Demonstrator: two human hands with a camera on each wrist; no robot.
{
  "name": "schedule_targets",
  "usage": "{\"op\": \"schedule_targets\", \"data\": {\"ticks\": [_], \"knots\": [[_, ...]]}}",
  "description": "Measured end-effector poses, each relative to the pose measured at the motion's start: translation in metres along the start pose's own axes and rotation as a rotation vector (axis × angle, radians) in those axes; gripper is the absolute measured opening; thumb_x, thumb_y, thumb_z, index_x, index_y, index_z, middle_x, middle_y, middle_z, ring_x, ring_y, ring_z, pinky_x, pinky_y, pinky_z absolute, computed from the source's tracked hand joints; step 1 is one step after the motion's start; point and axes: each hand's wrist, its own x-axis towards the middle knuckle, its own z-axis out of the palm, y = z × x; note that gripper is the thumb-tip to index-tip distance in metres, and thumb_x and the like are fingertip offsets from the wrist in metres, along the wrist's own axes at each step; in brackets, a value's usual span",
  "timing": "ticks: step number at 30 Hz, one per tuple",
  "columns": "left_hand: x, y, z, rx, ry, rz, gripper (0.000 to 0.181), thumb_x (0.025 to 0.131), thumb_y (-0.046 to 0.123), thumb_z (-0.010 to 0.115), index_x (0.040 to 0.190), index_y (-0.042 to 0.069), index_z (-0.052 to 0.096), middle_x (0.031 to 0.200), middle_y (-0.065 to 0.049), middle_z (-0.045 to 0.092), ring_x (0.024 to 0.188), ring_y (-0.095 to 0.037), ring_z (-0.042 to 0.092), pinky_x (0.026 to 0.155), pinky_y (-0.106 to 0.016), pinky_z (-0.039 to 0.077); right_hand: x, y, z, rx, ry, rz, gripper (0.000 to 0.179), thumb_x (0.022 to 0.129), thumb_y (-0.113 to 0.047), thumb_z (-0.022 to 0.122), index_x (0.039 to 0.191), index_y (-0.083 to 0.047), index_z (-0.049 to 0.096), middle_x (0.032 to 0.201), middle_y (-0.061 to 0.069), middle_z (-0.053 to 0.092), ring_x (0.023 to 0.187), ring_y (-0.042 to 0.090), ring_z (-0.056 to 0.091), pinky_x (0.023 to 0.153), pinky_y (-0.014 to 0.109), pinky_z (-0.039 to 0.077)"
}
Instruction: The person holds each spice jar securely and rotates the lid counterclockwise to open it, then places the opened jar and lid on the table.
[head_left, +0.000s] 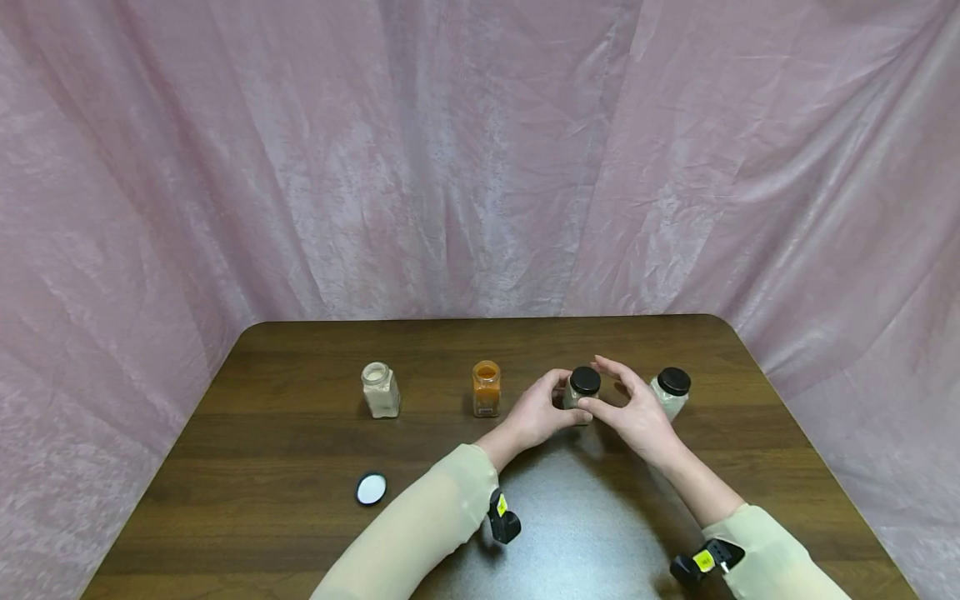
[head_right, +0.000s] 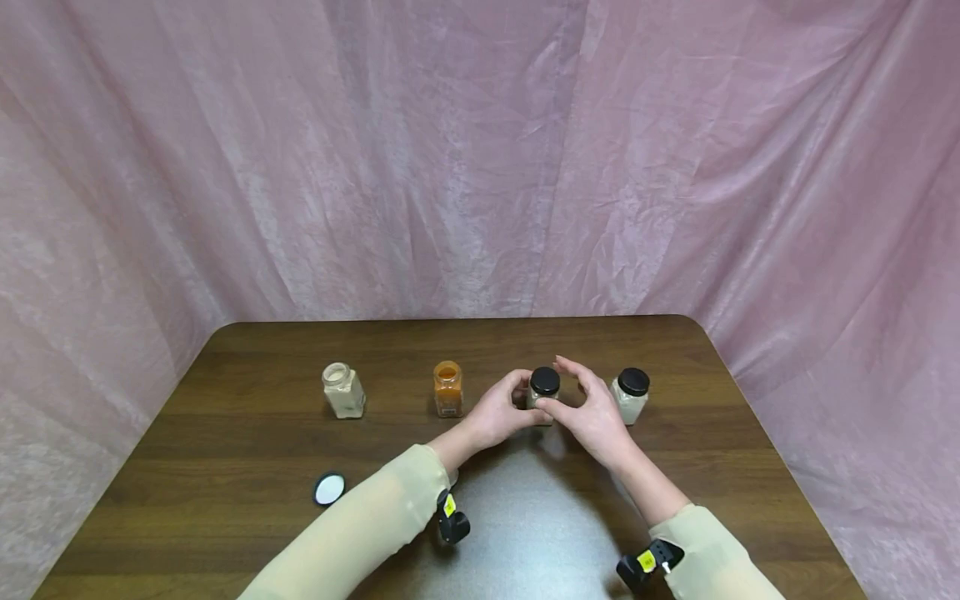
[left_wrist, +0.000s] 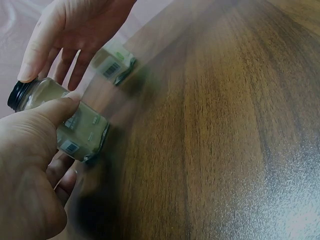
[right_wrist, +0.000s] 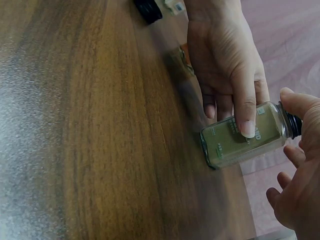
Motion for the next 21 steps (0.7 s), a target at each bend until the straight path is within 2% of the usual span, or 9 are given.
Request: {"op": "schedule_targets", "data": {"ticks": [6, 13, 21], "knots": [[-0.0006, 0.0001, 0.0006, -0.004, 0.011, -0.007, 0.053, 0.084, 0.027, 0.088, 0.128, 0.013, 0.061, 0.110, 0.005, 0.068, 0.102, -0.011, 0.064, 0.090, -0.029, 0.048, 0.0032, -0.0003, 0.0021, 0.007, 0.005, -0.005, 0.068, 0.088, -0.018, 0.084, 0.146, -0.005, 0.052, 0.146, 0.015, 0.055, 0.138, 0.029, 0.043, 0.114, 0.055, 0.029], [-0.0012, 0.0026, -0.0013, -0.062, -0.004, -0.049, 0.049, 0.082, 0.024, 0.089, 0.122, 0.013, 0.062, 0.108, 0.005, 0.068, 0.100, -0.010, 0.065, 0.088, -0.029, 0.050, 0.0038, -0.0015, 0.0050, 0.000, 0.009, 0.038, 0.060, 0.088, -0.023, 0.084, 0.140, -0.007, 0.058, 0.143, 0.012, 0.057, 0.138, 0.033, 0.042, 0.113, 0.056, 0.029], [0.0003, 0.0052, -0.0047, -0.045, -0.023, -0.080, 0.045, 0.081, 0.025, 0.090, 0.116, 0.016, 0.063, 0.104, 0.006, 0.067, 0.099, -0.010, 0.064, 0.088, -0.031, 0.050, 0.0057, 0.0009, 0.0078, 0.004, 0.037, 0.049, 0.055, 0.087, -0.023, 0.085, 0.133, -0.006, 0.061, 0.135, 0.013, 0.061, 0.133, 0.034, 0.046, 0.112, 0.056, 0.031]]}}
